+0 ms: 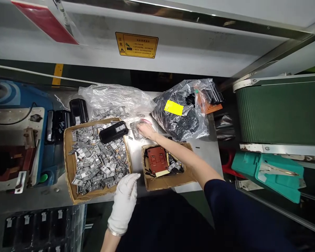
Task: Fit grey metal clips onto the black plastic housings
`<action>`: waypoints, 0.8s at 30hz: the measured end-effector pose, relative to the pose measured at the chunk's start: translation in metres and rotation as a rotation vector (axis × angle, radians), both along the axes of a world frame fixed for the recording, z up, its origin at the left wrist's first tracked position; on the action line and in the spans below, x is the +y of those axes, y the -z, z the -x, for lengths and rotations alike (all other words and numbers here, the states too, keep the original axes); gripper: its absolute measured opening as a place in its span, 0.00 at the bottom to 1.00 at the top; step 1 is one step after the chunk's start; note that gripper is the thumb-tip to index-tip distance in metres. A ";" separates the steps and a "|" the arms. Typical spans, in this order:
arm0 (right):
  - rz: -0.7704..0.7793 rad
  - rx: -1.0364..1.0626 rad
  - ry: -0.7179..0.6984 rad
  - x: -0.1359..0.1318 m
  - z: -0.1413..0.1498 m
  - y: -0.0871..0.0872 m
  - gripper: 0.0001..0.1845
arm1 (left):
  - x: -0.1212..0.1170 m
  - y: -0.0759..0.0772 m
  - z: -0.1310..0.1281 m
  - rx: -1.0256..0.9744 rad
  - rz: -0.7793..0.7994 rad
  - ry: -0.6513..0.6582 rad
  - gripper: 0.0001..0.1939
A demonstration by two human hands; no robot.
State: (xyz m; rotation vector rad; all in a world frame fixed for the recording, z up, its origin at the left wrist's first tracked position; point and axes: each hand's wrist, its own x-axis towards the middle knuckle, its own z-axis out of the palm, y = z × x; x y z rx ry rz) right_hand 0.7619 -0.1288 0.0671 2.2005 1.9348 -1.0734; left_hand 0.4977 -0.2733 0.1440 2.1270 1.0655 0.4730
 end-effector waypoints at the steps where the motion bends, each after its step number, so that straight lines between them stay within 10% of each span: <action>1: -0.022 0.034 0.022 -0.001 -0.002 0.001 0.10 | -0.001 0.000 0.001 0.000 -0.005 0.004 0.15; 9: -0.199 0.326 0.500 -0.023 -0.015 -0.011 0.09 | 0.025 -0.010 -0.023 -0.016 0.074 -0.137 0.13; 18: -0.368 1.131 0.985 -0.143 0.038 -0.139 0.10 | 0.056 -0.068 -0.094 0.054 -0.347 0.024 0.14; 24: -0.515 1.019 0.989 -0.176 0.042 -0.180 0.03 | 0.039 -0.082 -0.100 -0.007 -0.669 0.131 0.06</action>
